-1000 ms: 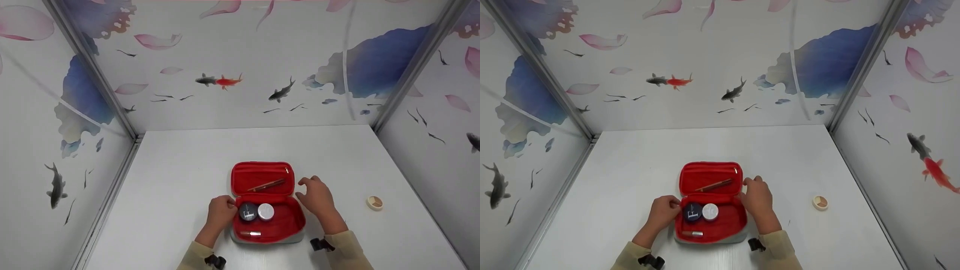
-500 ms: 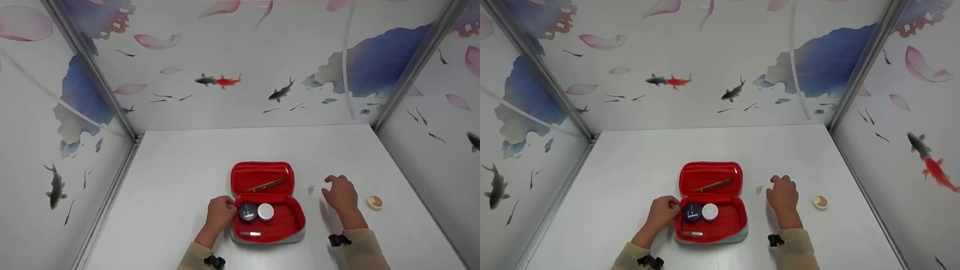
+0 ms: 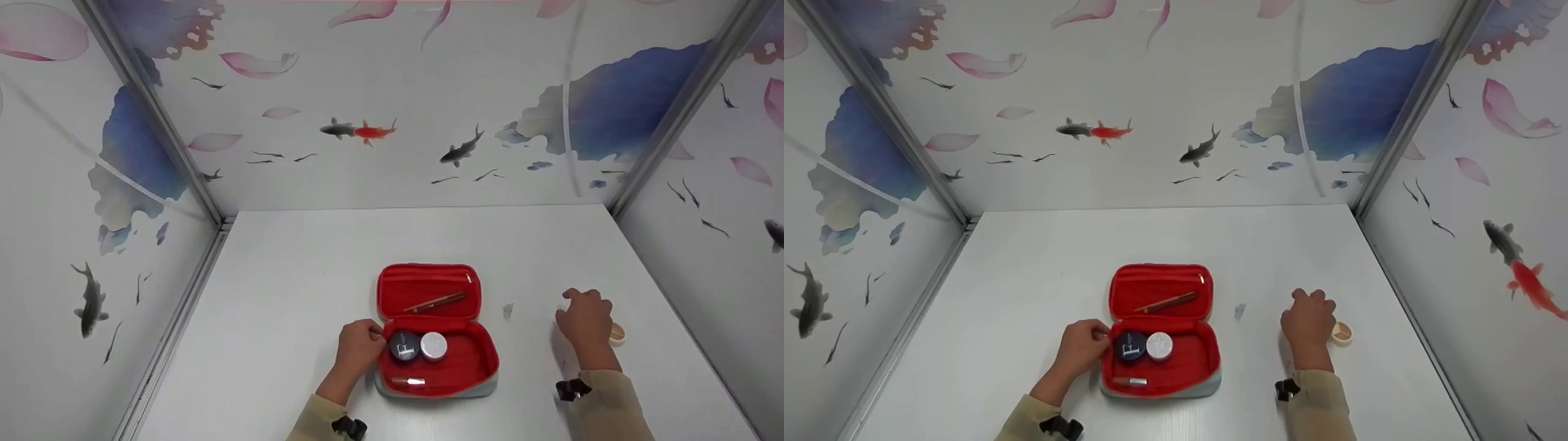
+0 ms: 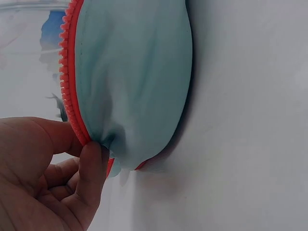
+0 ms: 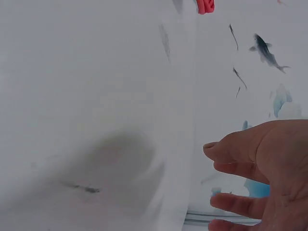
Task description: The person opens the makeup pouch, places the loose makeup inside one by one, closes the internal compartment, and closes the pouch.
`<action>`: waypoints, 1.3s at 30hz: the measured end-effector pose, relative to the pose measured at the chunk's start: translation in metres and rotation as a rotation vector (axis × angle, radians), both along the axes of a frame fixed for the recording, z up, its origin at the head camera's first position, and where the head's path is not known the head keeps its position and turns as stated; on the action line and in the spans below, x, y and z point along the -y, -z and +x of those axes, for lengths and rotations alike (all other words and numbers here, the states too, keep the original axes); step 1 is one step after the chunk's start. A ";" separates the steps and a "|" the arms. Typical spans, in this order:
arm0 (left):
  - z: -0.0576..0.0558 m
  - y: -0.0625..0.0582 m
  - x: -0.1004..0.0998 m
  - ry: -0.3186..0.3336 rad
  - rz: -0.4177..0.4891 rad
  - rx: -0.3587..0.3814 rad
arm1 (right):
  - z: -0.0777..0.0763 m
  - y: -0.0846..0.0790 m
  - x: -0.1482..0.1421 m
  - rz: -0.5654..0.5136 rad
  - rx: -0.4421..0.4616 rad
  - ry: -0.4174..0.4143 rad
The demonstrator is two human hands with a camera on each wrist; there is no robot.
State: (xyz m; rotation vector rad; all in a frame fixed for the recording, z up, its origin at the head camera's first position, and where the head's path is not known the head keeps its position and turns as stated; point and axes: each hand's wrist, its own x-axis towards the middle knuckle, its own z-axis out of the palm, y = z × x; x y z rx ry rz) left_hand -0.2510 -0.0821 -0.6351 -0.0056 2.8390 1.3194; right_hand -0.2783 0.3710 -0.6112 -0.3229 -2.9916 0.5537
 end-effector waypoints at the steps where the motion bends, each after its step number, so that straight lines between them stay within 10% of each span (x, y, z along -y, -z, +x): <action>1: 0.000 0.000 0.000 0.002 0.000 -0.003 | 0.000 0.001 -0.003 -0.001 0.013 0.004; 20: 0.000 0.001 -0.001 -0.004 -0.006 0.003 | 0.005 0.017 -0.042 -0.033 0.199 0.057; 39: 0.001 -0.002 -0.001 -0.009 -0.006 0.017 | 0.011 -0.003 -0.040 -0.043 0.270 0.094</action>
